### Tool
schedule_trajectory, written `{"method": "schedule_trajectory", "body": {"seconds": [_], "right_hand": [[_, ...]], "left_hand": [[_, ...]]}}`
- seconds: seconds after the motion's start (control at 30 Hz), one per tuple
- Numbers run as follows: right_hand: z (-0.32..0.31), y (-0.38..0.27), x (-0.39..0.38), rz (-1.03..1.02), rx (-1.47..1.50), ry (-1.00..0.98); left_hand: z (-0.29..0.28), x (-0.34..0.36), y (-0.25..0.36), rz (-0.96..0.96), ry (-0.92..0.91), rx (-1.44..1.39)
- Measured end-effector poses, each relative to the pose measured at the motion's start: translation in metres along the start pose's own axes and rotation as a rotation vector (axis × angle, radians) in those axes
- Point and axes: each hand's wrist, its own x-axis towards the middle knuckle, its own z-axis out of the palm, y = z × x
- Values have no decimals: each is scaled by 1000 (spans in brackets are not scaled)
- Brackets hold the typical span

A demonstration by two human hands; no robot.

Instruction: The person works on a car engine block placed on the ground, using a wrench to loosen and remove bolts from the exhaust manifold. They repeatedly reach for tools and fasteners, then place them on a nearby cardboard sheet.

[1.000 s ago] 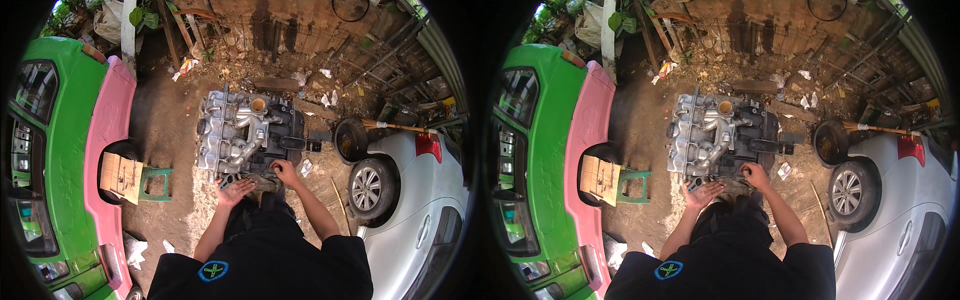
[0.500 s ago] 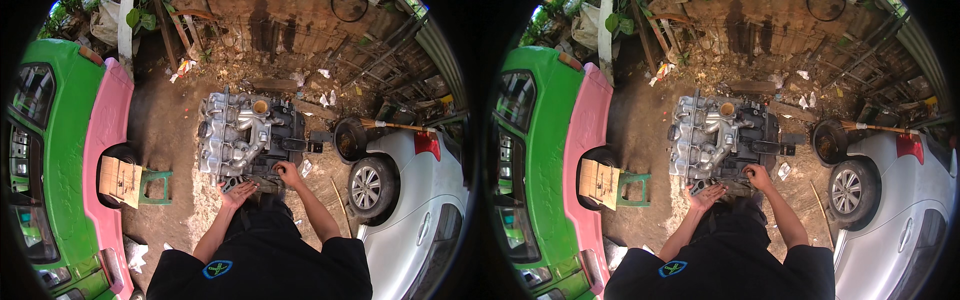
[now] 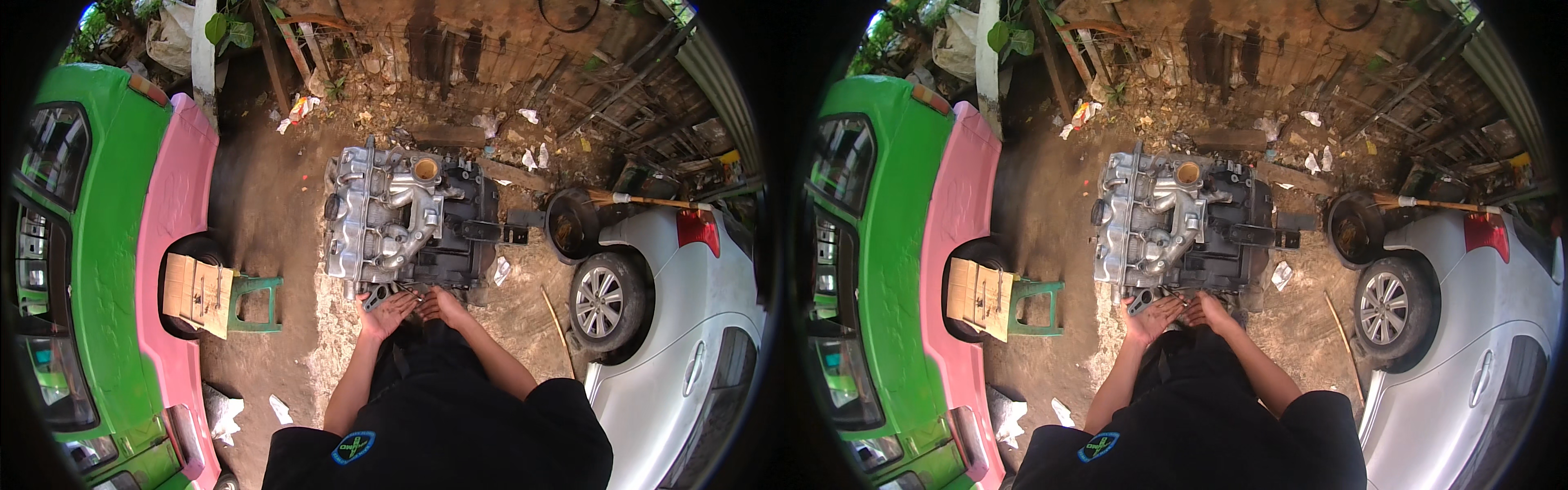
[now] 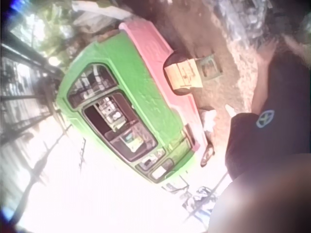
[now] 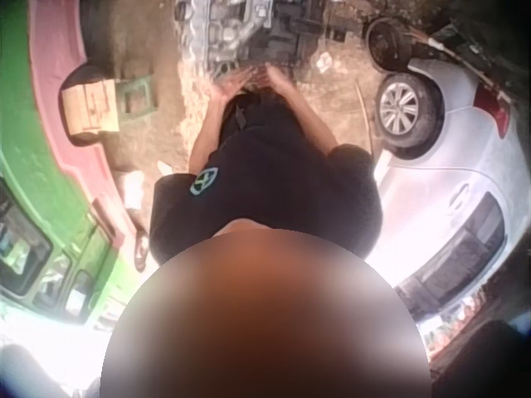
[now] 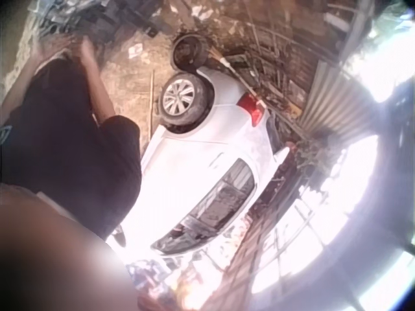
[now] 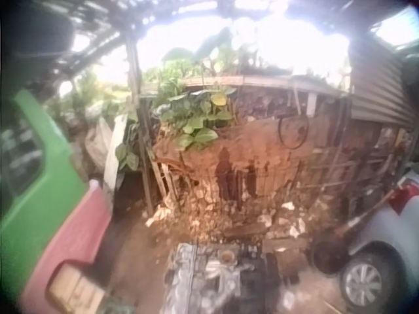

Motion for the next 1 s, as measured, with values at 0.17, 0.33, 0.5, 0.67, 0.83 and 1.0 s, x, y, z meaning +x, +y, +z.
{"method": "schedule_trajectory", "body": {"seconds": [0.17, 0.33, 0.5, 0.67, 0.83, 1.0], "right_hand": [[-6, -5, 29, 182, 238, -538], [-1, -7, 54, 176, 159, -539], [18, 2, 68, 160, 378, -512], [28, -3, 64, 249, 532, -729], [27, -5, 54, 257, 658, -815], [28, 3, 56, 259, 763, -871]], "left_hand": [[-9, 3, 6, -34, -27, 12], [-3, -4, 10, -21, 26, 28], [8, -14, 24, 72, 194, 138], [27, -30, 39, 111, 586, 862], [53, -35, 41, 628, 944, 2017], [69, -29, 53, 1069, 245, 2204]]}}
